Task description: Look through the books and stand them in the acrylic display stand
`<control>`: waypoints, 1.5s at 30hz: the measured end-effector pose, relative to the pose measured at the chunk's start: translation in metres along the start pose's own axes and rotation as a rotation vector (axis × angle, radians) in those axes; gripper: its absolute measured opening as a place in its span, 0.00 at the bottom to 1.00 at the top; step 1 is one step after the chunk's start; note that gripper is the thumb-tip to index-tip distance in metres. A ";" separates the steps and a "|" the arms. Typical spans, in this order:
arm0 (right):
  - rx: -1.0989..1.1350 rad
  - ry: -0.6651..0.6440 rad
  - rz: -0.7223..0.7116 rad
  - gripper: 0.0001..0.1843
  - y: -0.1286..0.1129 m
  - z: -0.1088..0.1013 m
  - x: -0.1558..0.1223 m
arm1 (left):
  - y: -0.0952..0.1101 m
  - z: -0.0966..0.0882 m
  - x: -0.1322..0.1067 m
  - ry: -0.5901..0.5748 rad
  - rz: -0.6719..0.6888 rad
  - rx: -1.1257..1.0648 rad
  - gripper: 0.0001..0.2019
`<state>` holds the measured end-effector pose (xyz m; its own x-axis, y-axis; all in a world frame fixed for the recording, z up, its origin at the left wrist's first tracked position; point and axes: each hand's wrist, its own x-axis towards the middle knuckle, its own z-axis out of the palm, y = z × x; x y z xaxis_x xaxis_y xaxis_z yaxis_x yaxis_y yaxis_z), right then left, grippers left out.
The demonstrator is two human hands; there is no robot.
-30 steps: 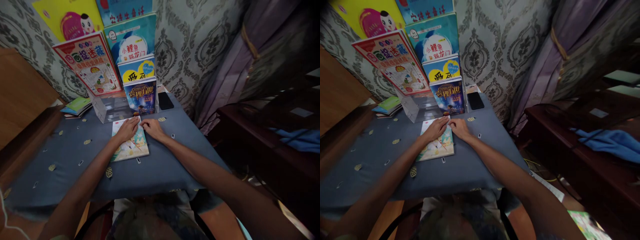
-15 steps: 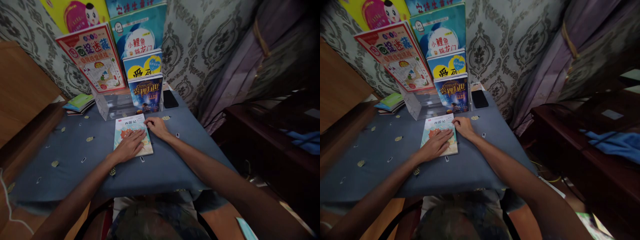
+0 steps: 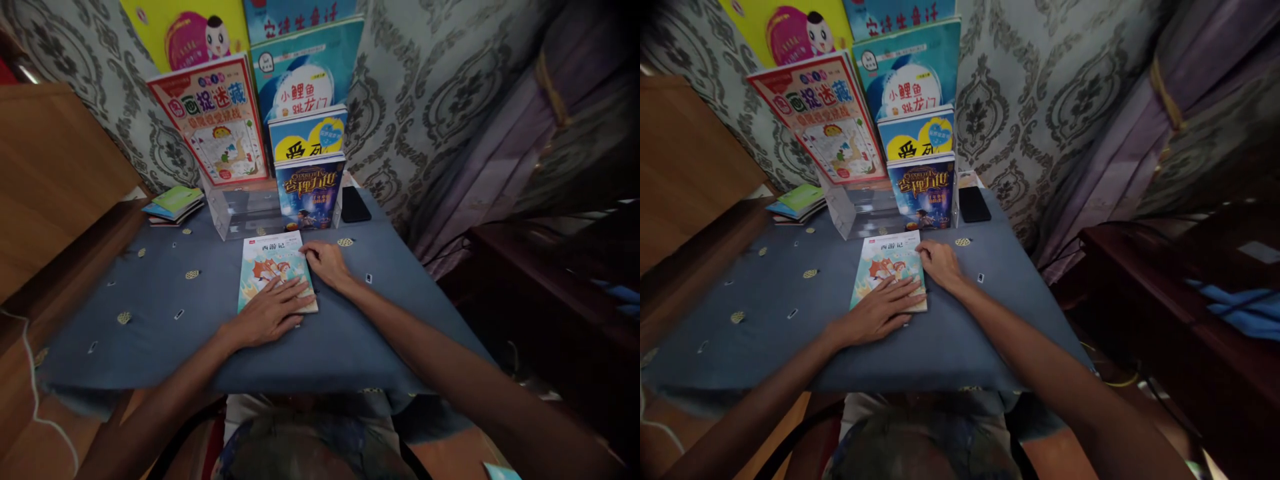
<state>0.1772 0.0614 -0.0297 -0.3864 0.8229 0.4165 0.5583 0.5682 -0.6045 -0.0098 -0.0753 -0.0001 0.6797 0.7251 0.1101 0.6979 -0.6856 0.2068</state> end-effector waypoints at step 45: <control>-0.157 -0.133 0.002 0.23 -0.016 0.022 -0.005 | -0.143 -0.003 0.039 0.335 -0.365 0.150 0.15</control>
<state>0.1543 0.0483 -0.0368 -0.4731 0.8224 0.3159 0.6628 0.5685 -0.4873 -0.0834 0.0512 -0.0223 0.2939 0.8825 0.3672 0.9175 -0.3682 0.1507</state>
